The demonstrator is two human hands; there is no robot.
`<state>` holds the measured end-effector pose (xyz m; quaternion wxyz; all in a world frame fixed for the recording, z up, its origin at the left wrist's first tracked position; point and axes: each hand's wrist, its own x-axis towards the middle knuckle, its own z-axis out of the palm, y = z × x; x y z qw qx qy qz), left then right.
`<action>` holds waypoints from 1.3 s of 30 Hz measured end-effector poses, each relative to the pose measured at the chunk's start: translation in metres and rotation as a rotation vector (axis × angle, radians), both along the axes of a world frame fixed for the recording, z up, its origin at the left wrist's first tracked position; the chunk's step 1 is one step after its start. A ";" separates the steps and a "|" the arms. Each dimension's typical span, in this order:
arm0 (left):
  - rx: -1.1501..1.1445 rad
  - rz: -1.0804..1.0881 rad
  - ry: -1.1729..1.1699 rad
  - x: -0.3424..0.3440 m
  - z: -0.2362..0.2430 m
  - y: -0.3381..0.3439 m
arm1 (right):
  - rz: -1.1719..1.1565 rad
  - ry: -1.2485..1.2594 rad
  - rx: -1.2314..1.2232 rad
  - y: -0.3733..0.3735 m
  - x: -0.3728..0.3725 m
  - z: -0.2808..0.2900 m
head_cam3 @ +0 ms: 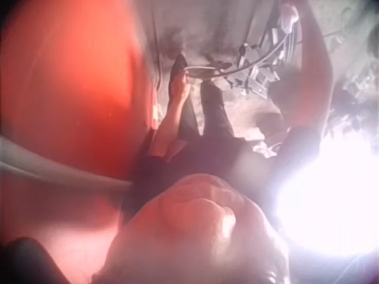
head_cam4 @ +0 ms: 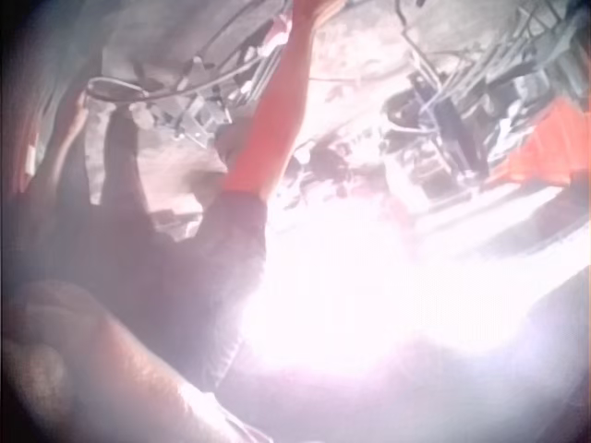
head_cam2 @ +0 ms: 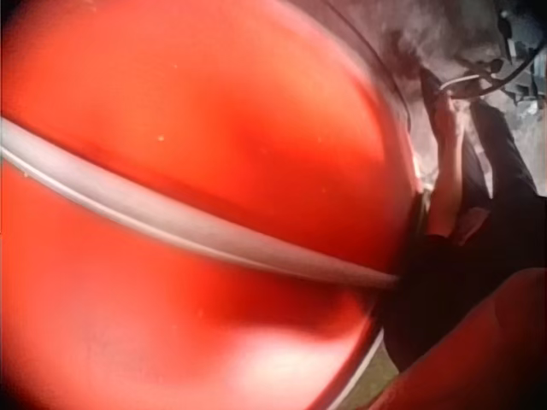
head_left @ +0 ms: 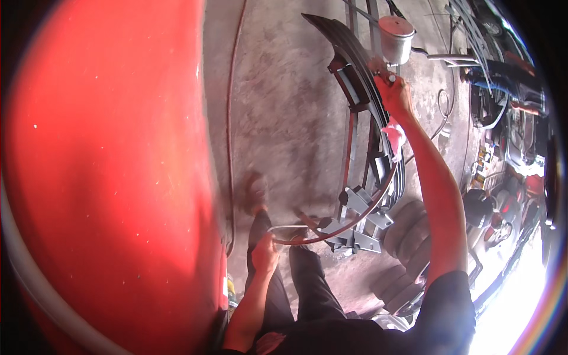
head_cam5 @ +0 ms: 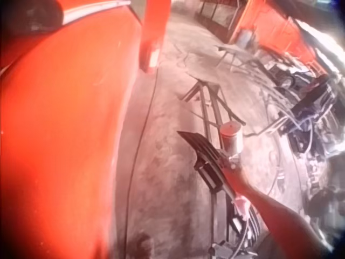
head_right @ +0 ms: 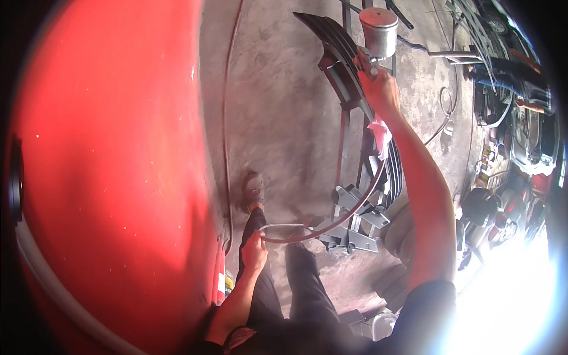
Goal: The person uses a spray gun to apply black paint to various metal car parts, including a grille and frame components, arranged on a stand in a workshop. The person moves around the parts to ensure even coverage on all sides.
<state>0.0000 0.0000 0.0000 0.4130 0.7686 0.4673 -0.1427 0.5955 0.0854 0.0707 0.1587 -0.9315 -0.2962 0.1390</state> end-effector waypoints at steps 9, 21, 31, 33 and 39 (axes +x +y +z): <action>0.014 -0.006 -0.052 0.009 0.003 0.005 | 0.088 -0.300 0.059 0.078 0.072 -0.034; 0.015 -0.036 -0.004 -0.002 0.001 -0.007 | 0.001 -0.091 0.138 -0.029 0.028 -0.017; 0.000 -0.065 -0.050 -0.006 -0.001 -0.005 | -0.274 0.007 -0.007 -0.117 -0.023 0.014; 0.013 -0.062 -0.047 -0.008 -0.001 -0.005 | -0.324 0.115 0.035 -0.077 -0.017 0.012; 0.041 -0.043 -0.053 -0.012 -0.003 -0.007 | 0.027 -0.089 0.219 0.034 0.011 0.000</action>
